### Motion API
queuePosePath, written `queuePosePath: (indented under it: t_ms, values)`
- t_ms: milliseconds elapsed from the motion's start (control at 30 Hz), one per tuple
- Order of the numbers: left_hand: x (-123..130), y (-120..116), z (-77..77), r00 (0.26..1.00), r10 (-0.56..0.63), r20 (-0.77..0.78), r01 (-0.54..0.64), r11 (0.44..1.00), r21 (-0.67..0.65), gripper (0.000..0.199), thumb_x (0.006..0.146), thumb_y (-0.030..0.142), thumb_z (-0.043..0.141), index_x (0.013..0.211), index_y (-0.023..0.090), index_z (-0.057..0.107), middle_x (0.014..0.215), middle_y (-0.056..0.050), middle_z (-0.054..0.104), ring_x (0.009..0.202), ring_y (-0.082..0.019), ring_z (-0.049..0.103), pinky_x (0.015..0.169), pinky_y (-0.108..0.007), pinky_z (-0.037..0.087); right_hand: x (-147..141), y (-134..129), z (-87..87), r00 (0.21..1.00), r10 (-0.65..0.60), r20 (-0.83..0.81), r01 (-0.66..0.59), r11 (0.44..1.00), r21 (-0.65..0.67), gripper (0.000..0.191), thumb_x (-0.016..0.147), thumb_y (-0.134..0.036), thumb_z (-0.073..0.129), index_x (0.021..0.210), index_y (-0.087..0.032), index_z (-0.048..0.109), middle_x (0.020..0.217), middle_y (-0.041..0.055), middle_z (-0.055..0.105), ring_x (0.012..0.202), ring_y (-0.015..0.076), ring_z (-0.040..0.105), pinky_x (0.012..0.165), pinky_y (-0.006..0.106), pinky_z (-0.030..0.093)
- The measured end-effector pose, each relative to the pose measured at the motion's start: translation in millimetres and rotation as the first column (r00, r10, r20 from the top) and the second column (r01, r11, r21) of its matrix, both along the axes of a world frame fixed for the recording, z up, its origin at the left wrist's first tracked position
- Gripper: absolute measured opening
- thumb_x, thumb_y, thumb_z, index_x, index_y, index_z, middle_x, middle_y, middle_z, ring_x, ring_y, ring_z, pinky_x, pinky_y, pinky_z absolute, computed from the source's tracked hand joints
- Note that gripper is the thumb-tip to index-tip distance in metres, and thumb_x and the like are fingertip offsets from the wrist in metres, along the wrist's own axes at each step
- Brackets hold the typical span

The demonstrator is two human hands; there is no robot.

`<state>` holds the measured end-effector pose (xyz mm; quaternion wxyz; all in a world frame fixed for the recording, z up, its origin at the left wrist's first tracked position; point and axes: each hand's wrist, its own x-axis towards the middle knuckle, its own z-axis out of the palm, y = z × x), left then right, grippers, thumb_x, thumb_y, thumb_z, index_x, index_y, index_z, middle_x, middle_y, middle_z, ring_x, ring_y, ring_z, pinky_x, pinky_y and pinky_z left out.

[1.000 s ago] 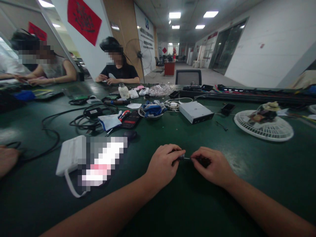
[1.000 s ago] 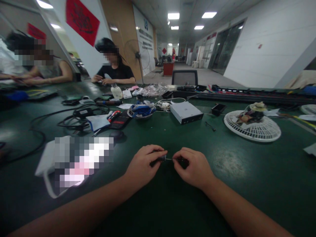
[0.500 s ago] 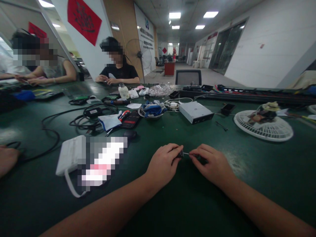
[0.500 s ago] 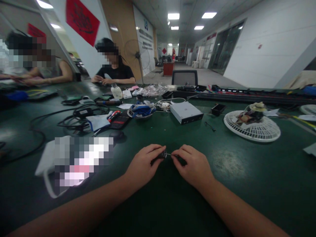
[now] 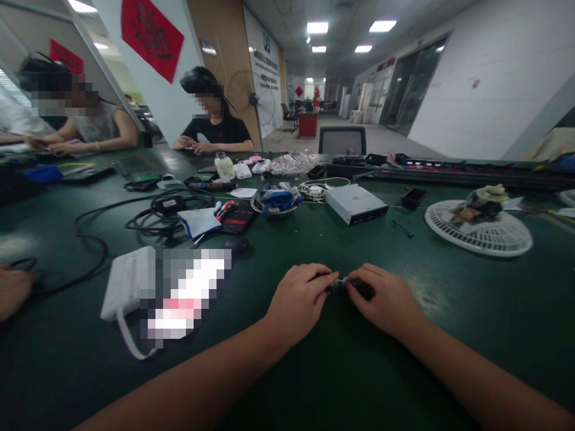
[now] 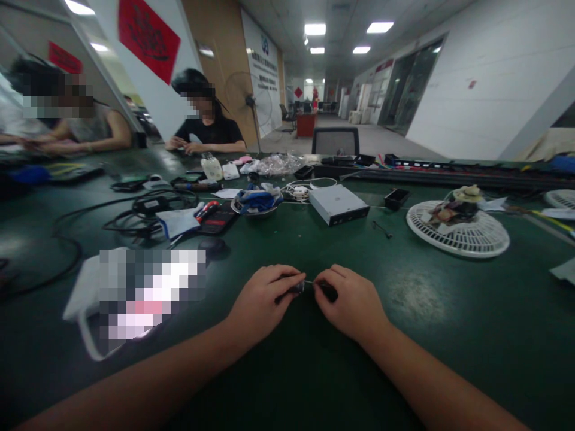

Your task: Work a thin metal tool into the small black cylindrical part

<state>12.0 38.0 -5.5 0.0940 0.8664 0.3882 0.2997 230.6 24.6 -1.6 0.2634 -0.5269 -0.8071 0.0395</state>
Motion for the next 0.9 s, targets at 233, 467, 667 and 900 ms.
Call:
queuePosePath:
  t_ms: [233,467,667,900]
  values:
    - [0.1,0.5,3.8,0.988,0.131,0.075,-0.126,0.99,-0.066,0.035,0.09,0.014,0.063,0.123,0.023,0.065,0.122,-0.004,0.066,0.107,-0.021,0.062,0.094,-0.042,0.052,-0.5,2.5,-2.8,0.988,-0.123,0.089,0.126,0.992,-0.029,0.018,0.087,-0.038,0.065,0.099,-0.025,0.068,0.094,0.0027,0.071,0.082,0.022,0.067,0.065,0.033,0.049]
    - [-0.3,1.3,2.7,0.988,0.136,0.076,-0.129,0.988,-0.089,0.036,0.09,0.014,0.062,0.124,0.024,0.065,0.123,-0.004,0.066,0.109,-0.022,0.062,0.097,-0.043,0.052,3.8,7.0,-5.5,0.992,-0.127,0.016,0.128,0.99,-0.058,0.012,0.091,-0.035,0.061,0.092,-0.026,0.069,0.084,0.0019,0.071,0.074,0.0199,0.066,0.061,0.032,0.048]
    - [-0.3,1.6,2.8,0.99,0.126,0.059,-0.119,0.987,-0.105,0.037,0.089,0.014,0.064,0.125,0.024,0.064,0.123,-0.003,0.065,0.109,-0.022,0.062,0.096,-0.043,0.052,5.7,4.7,-1.0,0.976,-0.059,-0.209,0.033,0.992,-0.124,0.014,0.088,-0.027,0.064,0.101,-0.025,0.069,0.079,-0.0006,0.07,0.064,0.0153,0.063,0.06,0.029,0.05]
    - [0.3,1.4,2.7,0.998,0.038,0.043,-0.033,0.991,-0.131,0.037,0.09,0.014,0.063,0.125,0.025,0.064,0.123,-0.003,0.066,0.109,-0.021,0.062,0.095,-0.042,0.052,6.9,2.2,-0.6,0.95,0.099,-0.297,-0.12,0.991,-0.054,0.011,0.089,-0.026,0.066,0.097,-0.022,0.072,0.083,0.0016,0.072,0.064,0.0142,0.063,0.058,0.028,0.05]
